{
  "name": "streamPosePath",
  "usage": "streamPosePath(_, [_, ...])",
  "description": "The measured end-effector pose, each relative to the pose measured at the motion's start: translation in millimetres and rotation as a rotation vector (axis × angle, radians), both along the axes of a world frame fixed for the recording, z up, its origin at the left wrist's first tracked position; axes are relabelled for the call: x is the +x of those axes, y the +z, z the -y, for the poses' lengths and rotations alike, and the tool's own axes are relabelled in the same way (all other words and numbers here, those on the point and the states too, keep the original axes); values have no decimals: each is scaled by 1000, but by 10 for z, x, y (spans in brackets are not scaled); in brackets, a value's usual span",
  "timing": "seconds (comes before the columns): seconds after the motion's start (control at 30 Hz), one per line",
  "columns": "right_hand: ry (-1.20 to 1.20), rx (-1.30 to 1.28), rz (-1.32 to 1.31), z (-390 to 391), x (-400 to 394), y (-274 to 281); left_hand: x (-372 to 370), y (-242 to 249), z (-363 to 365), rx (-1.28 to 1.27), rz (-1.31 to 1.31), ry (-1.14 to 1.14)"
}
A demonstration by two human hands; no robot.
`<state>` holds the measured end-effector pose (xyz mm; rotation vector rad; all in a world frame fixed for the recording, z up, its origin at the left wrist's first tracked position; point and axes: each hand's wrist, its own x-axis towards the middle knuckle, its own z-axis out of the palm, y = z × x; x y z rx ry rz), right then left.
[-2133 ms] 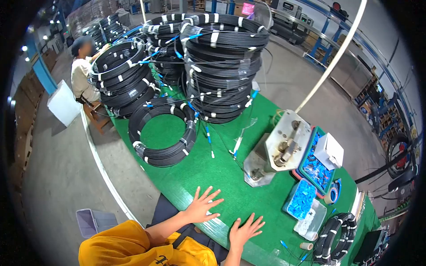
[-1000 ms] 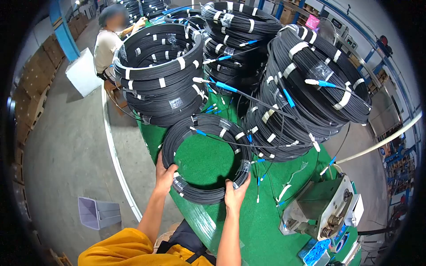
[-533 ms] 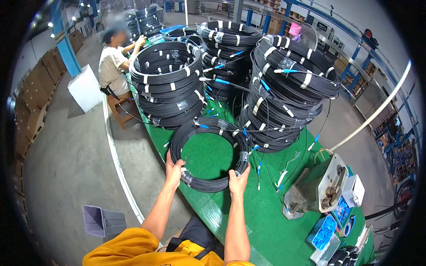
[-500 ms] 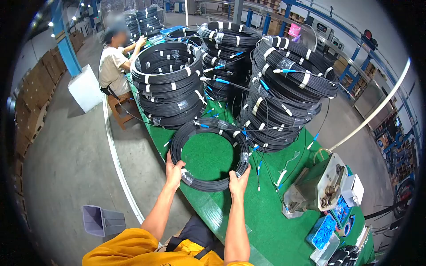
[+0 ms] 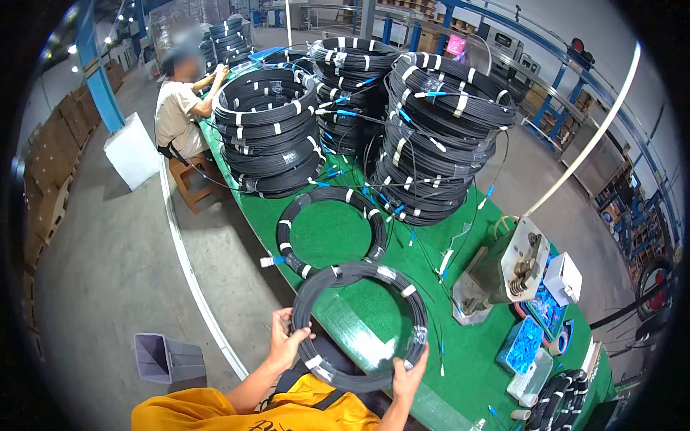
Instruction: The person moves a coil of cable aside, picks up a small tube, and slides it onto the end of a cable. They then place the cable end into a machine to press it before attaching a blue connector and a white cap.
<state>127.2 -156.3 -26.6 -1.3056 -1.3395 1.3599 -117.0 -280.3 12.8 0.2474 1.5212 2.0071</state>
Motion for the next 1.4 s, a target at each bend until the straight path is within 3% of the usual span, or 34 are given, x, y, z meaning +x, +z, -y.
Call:
streamPosePath(0.07, [-41,54,71,214,218,165,153,-136,93,28,12,-111])
streamPosePath(0.2, [-151,-15,100,515,801,-45,472,-340,118,13,1,-257])
streamPosePath(0.23, [-174,19,155,603,887,-47,539,-531,127,15,-109,-271])
streamPosePath(0.33, [-268,24,201,802,1032,23,642,-455,101,3,-53,-408])
streamPosePath(0.4, [-334,27,202,931,1120,-20,678,-755,51,-58,-223,-461])
streamPosePath(0.5, [-384,20,230,1011,1122,5,700,-798,-121,-90,-322,-504])
streamPosePath(0.6, [-463,73,242,1023,1087,-200,597,-462,-330,-164,-623,-562])
streamPosePath(0.77, [-418,319,747,972,1061,-254,323,-415,-585,-205,-793,-729])
streamPosePath(0.93, [-375,234,704,872,1098,-68,238,-118,-623,-275,-678,-872])
streamPosePath(1.1, [-438,144,610,689,1067,-134,177,140,-707,-383,-795,-934])
streamPosePath(1.17, [-446,115,604,587,1045,-115,89,283,-818,-584,-1092,-1096])
streamPosePath(1.27, [-417,93,613,409,1055,-45,105,509,-1119,-733,-1126,-1165])
streamPosePath(1.3, [-429,110,615,345,1050,-49,143,518,-1224,-709,-1227,-1104])
streamPosePath(1.37, [-413,147,617,199,1066,-55,304,484,-1498,-452,-1195,-971])
streamPosePath(1.4, [-391,187,622,133,1089,-76,430,570,-1655,-451,-1154,-1002])
